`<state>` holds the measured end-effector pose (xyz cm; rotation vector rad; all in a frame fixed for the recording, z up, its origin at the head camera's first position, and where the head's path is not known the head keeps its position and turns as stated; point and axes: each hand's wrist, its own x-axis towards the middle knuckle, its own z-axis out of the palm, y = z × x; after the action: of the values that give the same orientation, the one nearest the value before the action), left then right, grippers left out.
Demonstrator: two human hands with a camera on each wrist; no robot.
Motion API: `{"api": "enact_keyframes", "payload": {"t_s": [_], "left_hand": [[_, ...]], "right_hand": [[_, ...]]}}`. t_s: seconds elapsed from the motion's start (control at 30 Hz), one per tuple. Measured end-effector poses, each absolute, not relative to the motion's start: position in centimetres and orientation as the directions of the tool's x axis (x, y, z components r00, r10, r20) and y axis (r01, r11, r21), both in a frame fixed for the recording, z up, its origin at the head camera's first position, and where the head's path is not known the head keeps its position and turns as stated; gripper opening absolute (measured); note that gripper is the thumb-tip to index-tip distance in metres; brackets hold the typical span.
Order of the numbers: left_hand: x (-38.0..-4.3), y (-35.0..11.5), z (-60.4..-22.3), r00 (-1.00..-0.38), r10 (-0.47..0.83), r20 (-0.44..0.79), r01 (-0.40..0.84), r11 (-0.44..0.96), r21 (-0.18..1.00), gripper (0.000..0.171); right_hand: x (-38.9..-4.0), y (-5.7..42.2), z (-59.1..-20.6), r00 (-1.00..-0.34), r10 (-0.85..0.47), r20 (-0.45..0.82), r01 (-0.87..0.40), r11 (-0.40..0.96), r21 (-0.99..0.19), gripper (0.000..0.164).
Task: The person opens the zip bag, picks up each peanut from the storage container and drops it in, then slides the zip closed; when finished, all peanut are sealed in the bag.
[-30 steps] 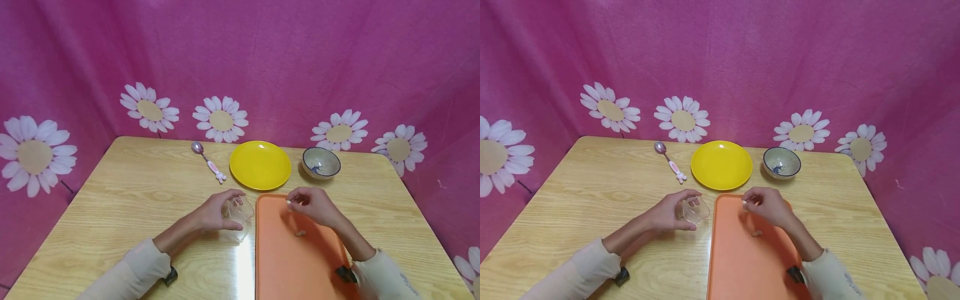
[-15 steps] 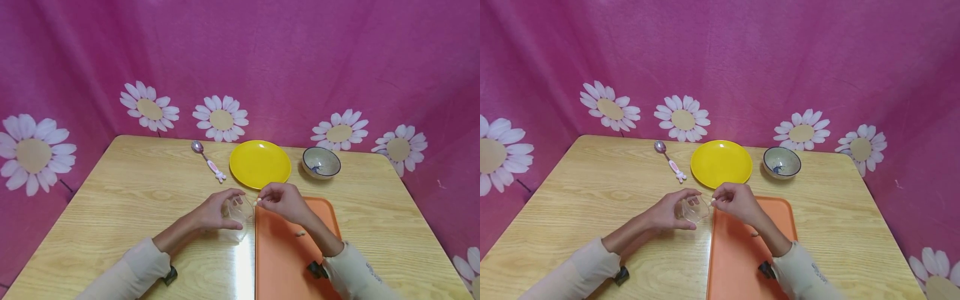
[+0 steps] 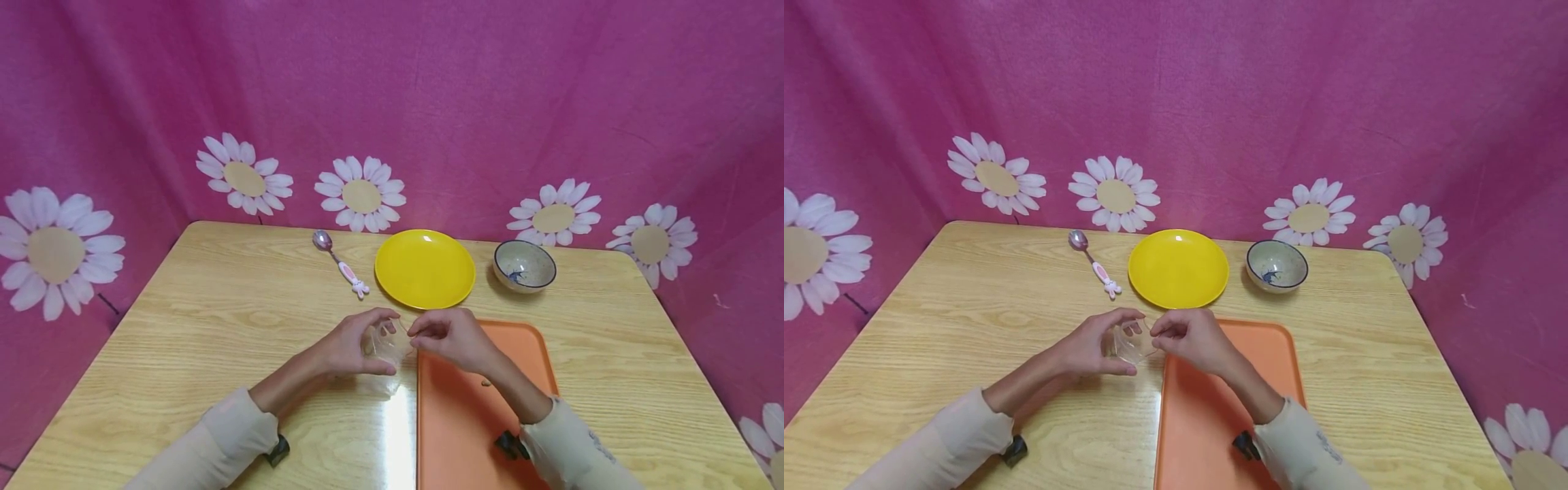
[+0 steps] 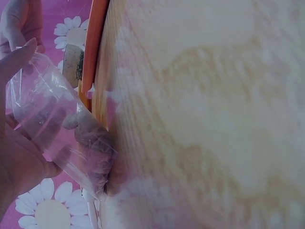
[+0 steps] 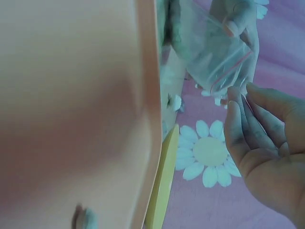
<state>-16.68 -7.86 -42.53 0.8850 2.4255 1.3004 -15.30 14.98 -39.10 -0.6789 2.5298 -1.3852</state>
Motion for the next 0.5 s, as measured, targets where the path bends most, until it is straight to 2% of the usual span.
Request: {"api": "enact_keyframes", "payload": {"t_s": [0.17,0.5], "left_hand": [[-16.7,-7.9,-42.5,-0.788,0.614,0.046,0.381,0.429,0.819,0.081],[-16.6,-8.1,-42.3,-0.802,0.597,0.017,0.360,0.460,0.811,0.081]], "right_hand": [[-15.2,16.3,-39.2,-0.892,-0.447,0.059,-0.294,0.476,-0.829,0.012],[-14.7,20.3,-39.1,-0.905,-0.425,0.002,-0.277,0.587,-0.761,0.015]]}}
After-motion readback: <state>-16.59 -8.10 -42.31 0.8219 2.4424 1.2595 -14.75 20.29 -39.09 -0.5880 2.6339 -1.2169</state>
